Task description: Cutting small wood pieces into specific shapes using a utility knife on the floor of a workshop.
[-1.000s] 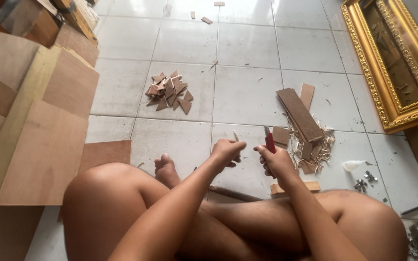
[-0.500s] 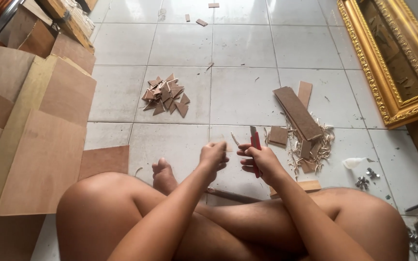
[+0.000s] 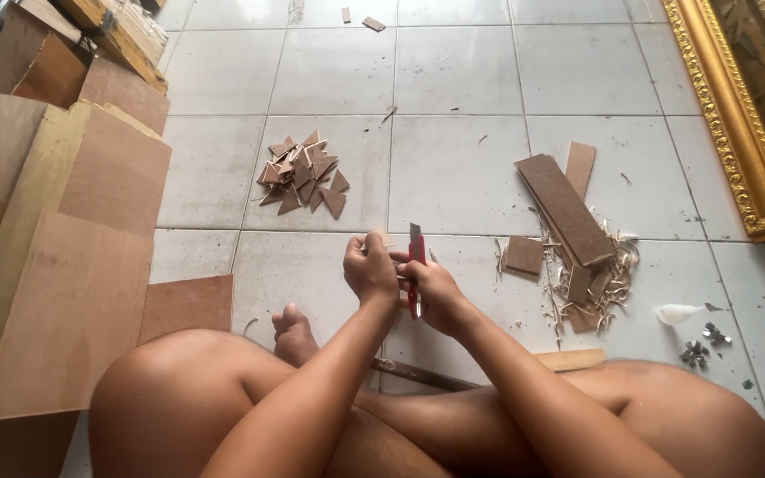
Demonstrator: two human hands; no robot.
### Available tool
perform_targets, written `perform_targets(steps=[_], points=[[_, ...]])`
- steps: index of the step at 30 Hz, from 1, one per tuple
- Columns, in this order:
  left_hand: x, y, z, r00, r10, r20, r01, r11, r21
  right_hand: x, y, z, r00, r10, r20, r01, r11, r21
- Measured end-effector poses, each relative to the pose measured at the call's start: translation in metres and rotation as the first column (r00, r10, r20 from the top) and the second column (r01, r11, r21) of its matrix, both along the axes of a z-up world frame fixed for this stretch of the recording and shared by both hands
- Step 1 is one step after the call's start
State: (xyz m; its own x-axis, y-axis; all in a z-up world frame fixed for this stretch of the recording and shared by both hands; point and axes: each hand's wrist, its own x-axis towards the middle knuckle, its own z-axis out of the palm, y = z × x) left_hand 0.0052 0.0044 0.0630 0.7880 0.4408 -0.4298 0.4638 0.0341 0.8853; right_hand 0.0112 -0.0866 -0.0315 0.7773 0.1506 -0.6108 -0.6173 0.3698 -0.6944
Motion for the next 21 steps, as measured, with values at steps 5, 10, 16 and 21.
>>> perform_targets(steps=[5, 10, 16, 21], points=[[0.034, 0.005, -0.102, 0.996, -0.09, -0.009, 0.09, 0.996, -0.004, 0.028, -0.043, -0.044, 0.962, -0.272, -0.021, 0.27, 0.939, 0.21], [0.018, -0.002, -0.094, 0.966, -0.248, -0.07, 0.246, 0.968, -0.044, 0.02, -0.089, -0.039, 0.841, -0.538, -0.049, 0.528, 0.799, 0.289], [0.009, -0.006, -0.078, 0.913, -0.382, -0.143, 0.346, 0.911, -0.226, 0.014, -0.144, -0.078, 0.664, -0.747, 0.029, 0.73, 0.656, 0.192], [0.007, -0.005, -0.095, 0.92, -0.38, -0.097, 0.339, 0.895, -0.292, 0.004, -0.134, -0.078, 0.716, -0.695, 0.061, 0.698, 0.71, -0.094]])
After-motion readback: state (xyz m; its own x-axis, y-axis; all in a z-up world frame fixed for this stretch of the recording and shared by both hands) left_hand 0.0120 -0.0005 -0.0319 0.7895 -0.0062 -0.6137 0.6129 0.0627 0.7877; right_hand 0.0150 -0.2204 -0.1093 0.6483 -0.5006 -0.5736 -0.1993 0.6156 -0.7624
